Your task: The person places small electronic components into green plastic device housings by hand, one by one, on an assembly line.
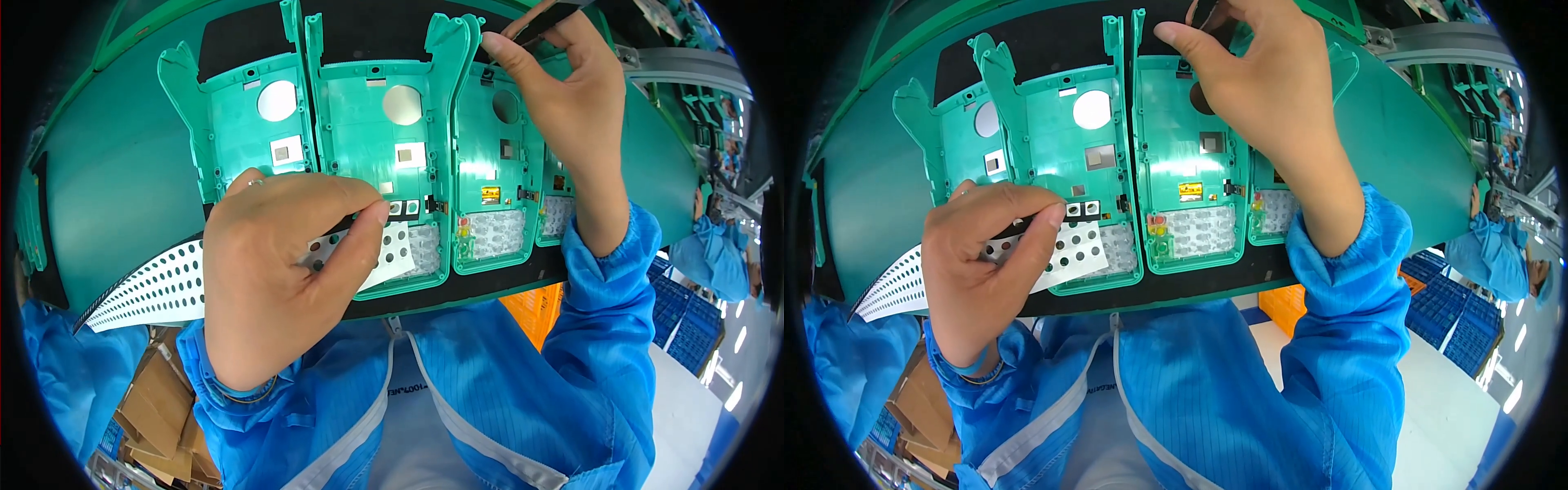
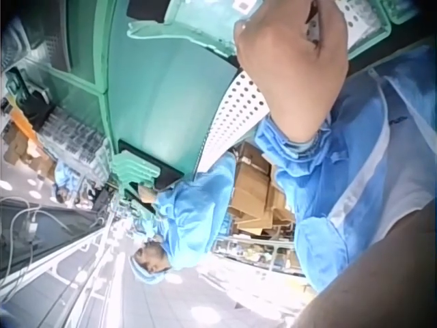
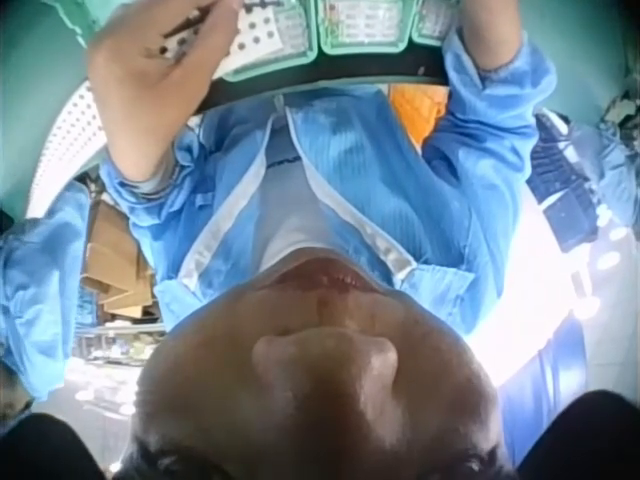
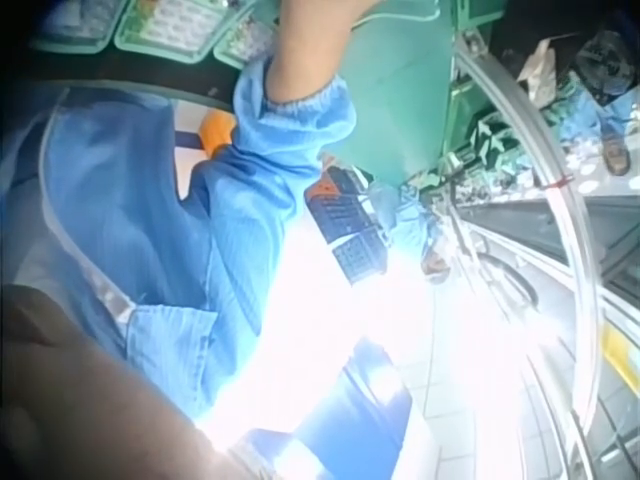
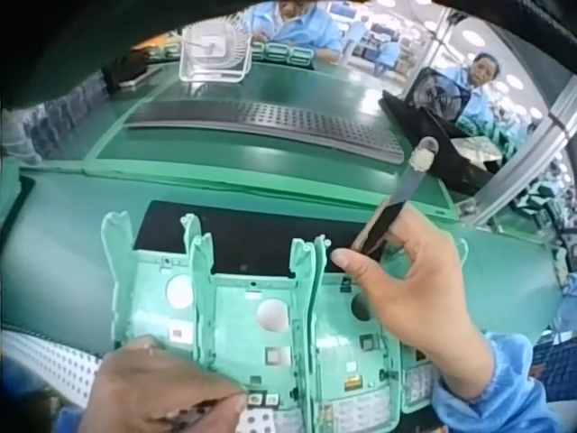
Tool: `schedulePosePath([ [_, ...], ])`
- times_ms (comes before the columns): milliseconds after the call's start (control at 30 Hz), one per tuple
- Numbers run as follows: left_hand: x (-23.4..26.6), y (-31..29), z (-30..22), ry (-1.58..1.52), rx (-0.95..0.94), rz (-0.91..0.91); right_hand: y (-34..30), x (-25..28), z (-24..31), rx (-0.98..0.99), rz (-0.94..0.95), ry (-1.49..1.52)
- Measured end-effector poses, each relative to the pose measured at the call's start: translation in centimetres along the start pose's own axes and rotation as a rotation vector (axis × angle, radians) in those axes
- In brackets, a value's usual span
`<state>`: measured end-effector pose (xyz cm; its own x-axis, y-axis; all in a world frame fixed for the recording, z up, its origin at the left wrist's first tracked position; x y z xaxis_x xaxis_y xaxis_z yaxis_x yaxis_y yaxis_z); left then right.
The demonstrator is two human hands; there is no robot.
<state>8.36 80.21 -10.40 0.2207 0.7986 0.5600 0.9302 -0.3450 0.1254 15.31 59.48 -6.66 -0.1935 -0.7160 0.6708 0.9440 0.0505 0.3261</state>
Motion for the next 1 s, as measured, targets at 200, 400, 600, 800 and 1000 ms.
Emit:
schedulePosePath([
  [200,0.5,-0.2,0.1,0.025,-0.012,-0.032,-0.7,0.5,-1.3,0.173,-0.129,-0.124],
  [400,1.3,-0.4,0.1,-0.02,-0.036,-0.011,-1.9,1.7,0.5,0.264,-0.05,0.132],
  [600,0.7,-0.4,0.0,-0.17,-0.014,-0.02,-4.2,-1.0,4.2,0.128,0.316,0.591],
  [800,1.3,-0.8,0.1,-0.094,-0.085,-0.029,-4.2,-2.9,5.1,0.123,0.351,0.623],
  [1000,1.2,-0.9,0.5,-0.016,-0.157,-0.051,-4.0,-3.8,5.3,0.102,0.355,0.556],
])
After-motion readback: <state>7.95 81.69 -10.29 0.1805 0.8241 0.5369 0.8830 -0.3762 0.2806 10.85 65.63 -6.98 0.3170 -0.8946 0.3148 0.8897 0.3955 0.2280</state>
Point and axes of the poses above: each hand's wrist, its own y-axis towards the middle knuckle, its own x-axis out of the back of the hand, z = x × y, the point moved 5 cm from there along y, towards the middle knuckle, and after that the axes turned 1 degree about -z, right-handed, at the moved point
